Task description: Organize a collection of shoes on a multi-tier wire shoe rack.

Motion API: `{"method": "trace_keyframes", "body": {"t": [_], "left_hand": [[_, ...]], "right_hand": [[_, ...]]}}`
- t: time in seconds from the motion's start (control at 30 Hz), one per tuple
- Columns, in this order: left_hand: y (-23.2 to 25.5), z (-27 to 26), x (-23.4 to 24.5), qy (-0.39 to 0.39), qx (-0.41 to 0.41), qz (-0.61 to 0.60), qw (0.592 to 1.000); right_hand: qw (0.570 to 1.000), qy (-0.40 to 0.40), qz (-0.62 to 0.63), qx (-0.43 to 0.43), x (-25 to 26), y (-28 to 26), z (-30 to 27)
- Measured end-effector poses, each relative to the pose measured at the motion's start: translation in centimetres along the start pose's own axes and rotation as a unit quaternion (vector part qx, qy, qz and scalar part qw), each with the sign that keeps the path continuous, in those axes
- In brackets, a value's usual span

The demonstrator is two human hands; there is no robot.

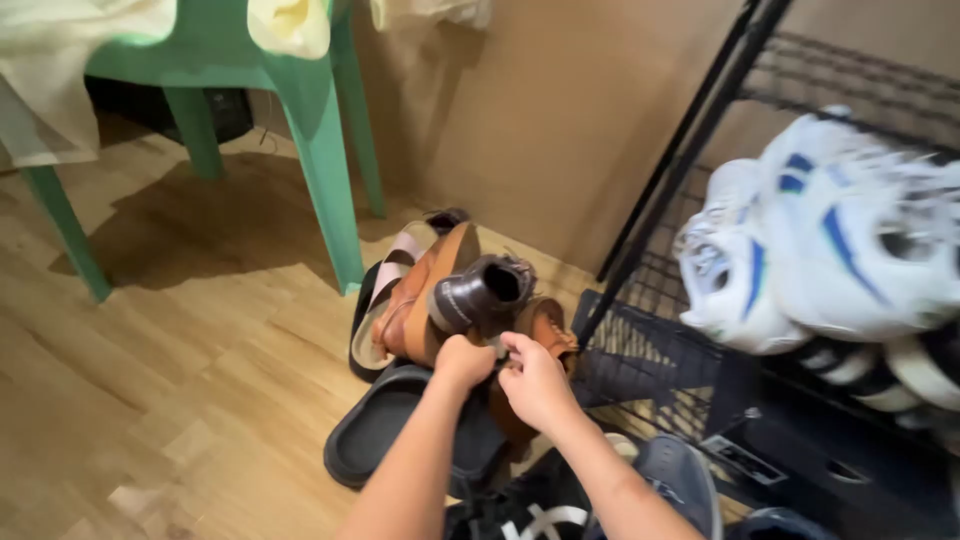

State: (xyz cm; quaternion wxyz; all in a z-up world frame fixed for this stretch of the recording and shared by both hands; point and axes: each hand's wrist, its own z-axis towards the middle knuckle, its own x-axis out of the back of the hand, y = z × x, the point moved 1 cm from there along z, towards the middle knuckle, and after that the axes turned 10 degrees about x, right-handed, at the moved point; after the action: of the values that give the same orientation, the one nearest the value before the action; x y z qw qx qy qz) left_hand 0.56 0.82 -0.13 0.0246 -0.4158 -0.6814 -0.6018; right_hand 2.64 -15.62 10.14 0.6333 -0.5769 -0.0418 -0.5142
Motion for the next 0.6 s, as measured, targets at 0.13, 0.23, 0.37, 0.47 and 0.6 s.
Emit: {"method": "trace_keyframes", "body": {"t": [0.13, 0.23, 0.37, 0.47, 0.6], "left_hand": [[0.2, -0.2, -0.9, -0.023, 0.032, -0.082, 0.996], [0.4, 0.1, -2.0, 0.038, 0.06, -0.139, 0.988], [1.7, -1.9, -1.4, 0.069, 0.078, -0.112, 0.988], [2.6, -4.1, 0.5, 0.081, 0.084, -0.097, 0.988], [4.3, -6.3, 3.2, 0.047, 0.118, -0.075, 0.989]], "right_hand": [[0.998, -0.048, 0.041, 0.021, -3.2, 3.1, 2.1], [0.993, -0.067, -0.071, 0.072, -2.8, 0.7, 2.5], [0.984, -0.134, -0.085, -0.087, -1.6, -1.6, 2.3], [0.986, -0.129, -0.073, -0.079, -1.7, -0.3, 1.3], [0.99, -0.121, 0.015, -0.076, -1.1, 1.3, -1.2]]}}
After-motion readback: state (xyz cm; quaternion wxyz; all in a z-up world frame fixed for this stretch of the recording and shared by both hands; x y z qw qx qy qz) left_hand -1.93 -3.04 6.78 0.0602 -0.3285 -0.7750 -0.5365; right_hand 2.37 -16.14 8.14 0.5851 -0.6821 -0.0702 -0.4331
